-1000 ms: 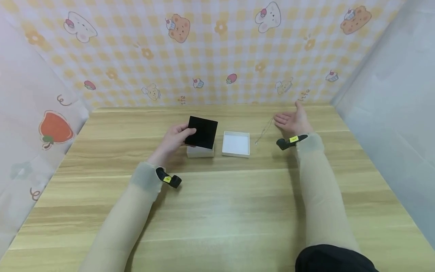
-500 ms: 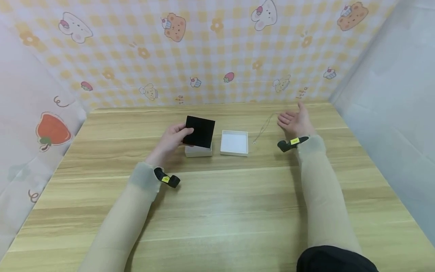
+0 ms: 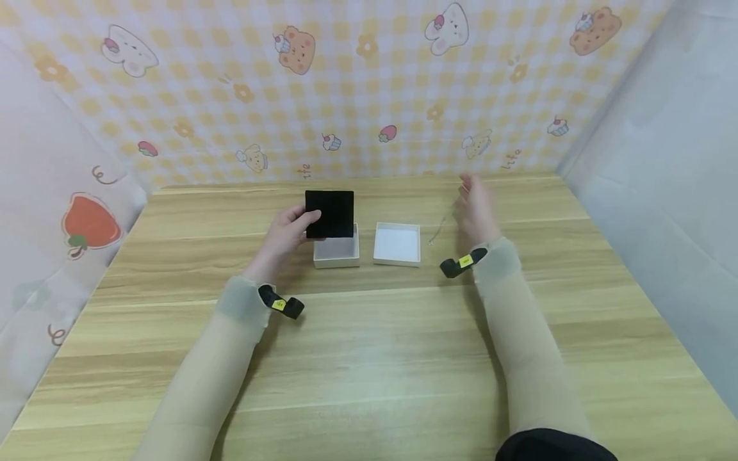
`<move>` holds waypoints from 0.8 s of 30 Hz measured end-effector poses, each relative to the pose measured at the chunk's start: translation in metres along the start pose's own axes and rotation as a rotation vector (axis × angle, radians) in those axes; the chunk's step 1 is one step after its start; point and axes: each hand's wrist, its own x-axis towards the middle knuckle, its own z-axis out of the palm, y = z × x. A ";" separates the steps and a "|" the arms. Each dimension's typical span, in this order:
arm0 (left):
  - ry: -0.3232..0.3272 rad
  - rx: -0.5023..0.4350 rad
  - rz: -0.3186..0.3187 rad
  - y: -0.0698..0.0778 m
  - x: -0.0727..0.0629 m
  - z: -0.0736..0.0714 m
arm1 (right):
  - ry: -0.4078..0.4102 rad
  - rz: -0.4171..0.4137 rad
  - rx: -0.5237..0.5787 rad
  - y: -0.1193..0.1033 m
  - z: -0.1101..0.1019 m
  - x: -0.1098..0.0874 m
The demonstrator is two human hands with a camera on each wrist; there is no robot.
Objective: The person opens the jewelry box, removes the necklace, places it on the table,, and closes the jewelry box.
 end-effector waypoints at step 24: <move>-0.055 -0.003 0.125 0.020 -0.015 0.004 | -0.581 -0.168 -0.484 0.042 0.109 -0.072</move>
